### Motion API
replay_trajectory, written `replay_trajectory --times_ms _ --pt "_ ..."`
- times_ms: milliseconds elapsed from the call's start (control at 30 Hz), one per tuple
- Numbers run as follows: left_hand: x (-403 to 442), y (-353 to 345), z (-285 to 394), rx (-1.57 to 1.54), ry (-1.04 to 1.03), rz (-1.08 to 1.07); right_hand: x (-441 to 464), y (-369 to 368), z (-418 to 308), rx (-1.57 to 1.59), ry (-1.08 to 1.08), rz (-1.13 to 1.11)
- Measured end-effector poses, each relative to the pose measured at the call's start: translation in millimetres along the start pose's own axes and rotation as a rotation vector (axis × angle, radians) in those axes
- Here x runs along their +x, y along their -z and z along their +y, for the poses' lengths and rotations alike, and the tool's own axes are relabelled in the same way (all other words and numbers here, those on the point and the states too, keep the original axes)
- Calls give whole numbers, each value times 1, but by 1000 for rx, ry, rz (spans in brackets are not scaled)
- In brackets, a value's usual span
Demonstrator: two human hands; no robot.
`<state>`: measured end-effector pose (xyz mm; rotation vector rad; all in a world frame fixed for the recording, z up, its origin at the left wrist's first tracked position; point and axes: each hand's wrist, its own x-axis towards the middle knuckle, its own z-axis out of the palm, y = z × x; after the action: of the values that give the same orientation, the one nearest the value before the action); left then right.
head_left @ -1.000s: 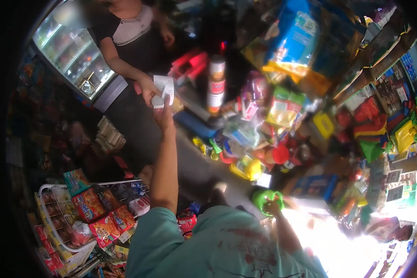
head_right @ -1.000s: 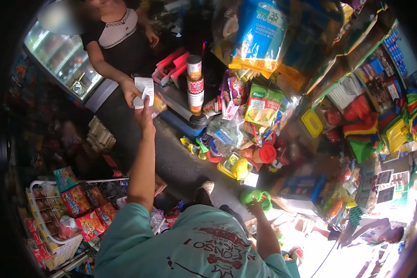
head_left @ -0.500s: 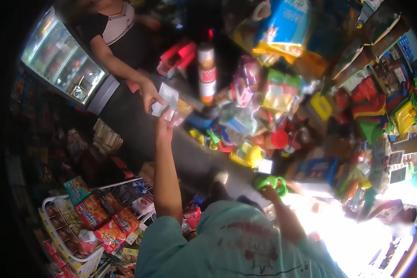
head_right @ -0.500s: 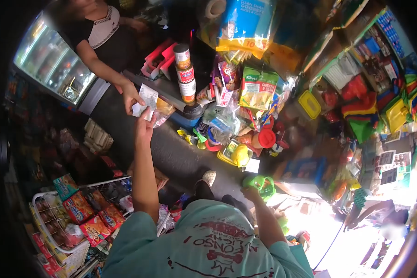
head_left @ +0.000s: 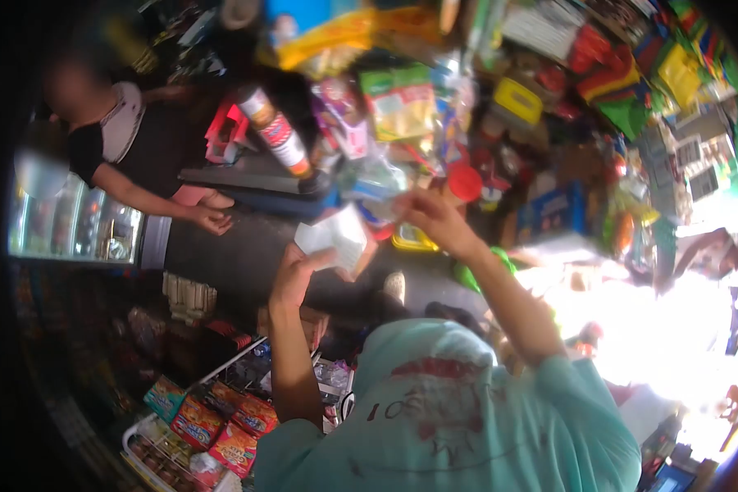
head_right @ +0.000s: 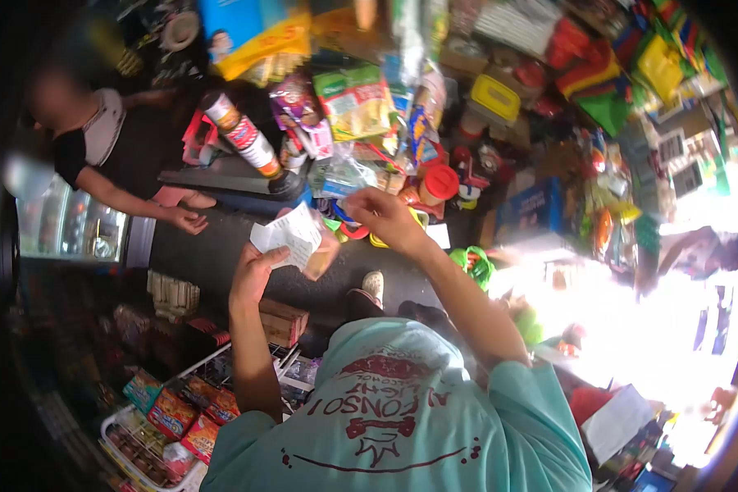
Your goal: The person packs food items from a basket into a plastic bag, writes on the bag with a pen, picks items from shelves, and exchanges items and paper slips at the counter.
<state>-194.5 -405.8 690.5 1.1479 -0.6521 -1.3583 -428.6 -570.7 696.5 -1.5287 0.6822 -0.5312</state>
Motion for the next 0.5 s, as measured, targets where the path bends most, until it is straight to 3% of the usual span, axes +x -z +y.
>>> replay_trajectory --times_ms 100,200,300,433,500 --pt "2 -42 14 71 101 -158 -11 3 -49 -191 175 -73" --pt "15 -78 11 106 125 -313 -33 34 -69 -370 128 -280" --pt "34 -114 5 104 180 -486 -73 70 -71 -265 -15 -272" --pt "67 -160 -33 172 218 -516 -148 114 -76 26 -275 13" --pt "72 -200 -30 143 338 -563 -190 131 -57 103 -245 177"
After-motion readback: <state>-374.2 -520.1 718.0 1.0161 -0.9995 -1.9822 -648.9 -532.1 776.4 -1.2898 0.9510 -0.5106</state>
